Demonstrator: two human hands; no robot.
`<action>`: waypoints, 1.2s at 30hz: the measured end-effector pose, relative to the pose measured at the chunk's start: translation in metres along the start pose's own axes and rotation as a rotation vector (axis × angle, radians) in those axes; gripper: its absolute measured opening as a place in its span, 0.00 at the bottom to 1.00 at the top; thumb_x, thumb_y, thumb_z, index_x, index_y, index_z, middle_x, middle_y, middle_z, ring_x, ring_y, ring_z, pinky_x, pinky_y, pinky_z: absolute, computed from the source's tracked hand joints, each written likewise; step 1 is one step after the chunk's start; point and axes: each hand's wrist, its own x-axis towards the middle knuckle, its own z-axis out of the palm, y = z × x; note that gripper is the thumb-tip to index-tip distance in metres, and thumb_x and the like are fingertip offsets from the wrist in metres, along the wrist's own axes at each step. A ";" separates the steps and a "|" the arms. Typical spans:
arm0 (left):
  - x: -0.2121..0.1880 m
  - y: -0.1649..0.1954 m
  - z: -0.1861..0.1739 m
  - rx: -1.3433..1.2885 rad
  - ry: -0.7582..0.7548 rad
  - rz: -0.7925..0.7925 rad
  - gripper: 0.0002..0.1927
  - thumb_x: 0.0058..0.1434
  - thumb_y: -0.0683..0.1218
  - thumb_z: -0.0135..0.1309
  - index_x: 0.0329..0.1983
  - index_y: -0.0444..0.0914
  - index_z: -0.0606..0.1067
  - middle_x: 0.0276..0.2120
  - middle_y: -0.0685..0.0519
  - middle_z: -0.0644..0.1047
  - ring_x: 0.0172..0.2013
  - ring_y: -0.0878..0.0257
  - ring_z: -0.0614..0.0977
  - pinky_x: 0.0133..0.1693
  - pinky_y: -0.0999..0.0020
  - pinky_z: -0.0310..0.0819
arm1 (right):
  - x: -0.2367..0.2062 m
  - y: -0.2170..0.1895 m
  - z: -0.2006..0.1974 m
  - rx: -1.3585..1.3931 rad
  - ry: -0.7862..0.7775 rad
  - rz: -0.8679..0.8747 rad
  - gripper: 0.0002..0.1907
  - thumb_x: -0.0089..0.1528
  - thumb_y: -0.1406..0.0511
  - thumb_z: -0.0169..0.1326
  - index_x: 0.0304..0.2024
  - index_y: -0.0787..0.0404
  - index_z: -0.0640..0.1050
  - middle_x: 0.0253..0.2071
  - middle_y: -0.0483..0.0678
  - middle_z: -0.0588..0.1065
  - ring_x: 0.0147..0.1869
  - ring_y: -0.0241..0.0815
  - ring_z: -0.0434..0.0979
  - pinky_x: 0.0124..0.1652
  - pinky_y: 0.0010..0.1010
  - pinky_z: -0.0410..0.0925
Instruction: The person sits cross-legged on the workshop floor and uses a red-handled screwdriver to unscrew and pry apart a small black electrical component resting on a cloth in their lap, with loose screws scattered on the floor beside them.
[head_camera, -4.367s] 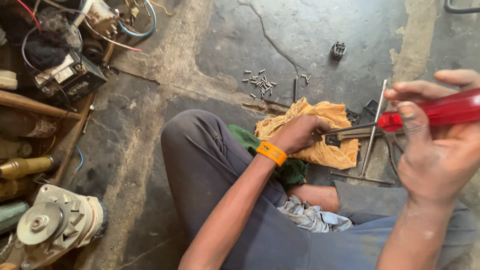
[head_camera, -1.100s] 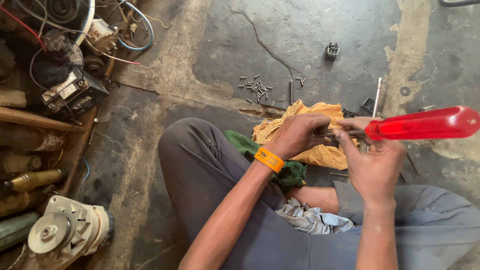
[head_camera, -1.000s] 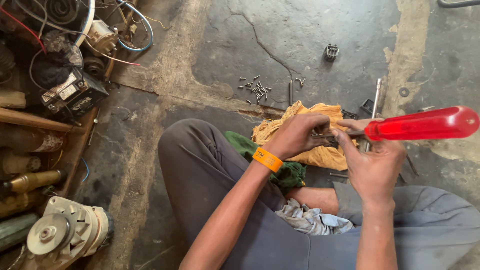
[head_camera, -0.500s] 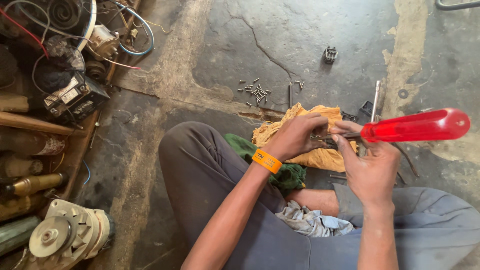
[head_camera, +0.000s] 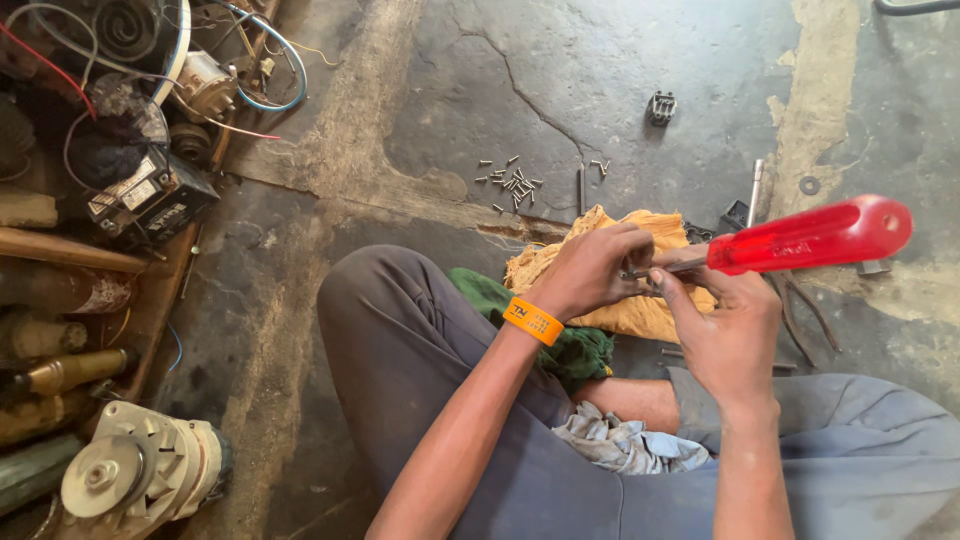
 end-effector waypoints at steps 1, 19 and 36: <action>-0.001 -0.001 0.000 -0.043 -0.002 0.007 0.15 0.52 0.47 0.64 0.35 0.35 0.71 0.32 0.46 0.76 0.34 0.48 0.79 0.34 0.55 0.72 | 0.000 0.000 0.000 0.009 -0.003 -0.005 0.10 0.62 0.75 0.61 0.47 0.66 0.82 0.46 0.50 0.81 0.48 0.40 0.82 0.49 0.29 0.73; -0.008 -0.024 0.014 0.160 -0.172 -0.174 0.12 0.48 0.45 0.62 0.32 0.37 0.74 0.35 0.47 0.78 0.39 0.45 0.80 0.38 0.51 0.72 | -0.002 0.008 0.009 -0.033 0.023 0.014 0.08 0.61 0.73 0.64 0.44 0.66 0.83 0.41 0.52 0.82 0.43 0.42 0.82 0.45 0.32 0.72; -0.023 -0.046 0.037 0.390 -0.179 -0.135 0.04 0.59 0.39 0.52 0.33 0.38 0.78 0.39 0.47 0.77 0.45 0.47 0.79 0.46 0.52 0.74 | -0.003 0.024 0.010 0.333 0.073 0.091 0.13 0.64 0.80 0.57 0.51 0.75 0.77 0.51 0.54 0.78 0.52 0.38 0.81 0.53 0.27 0.75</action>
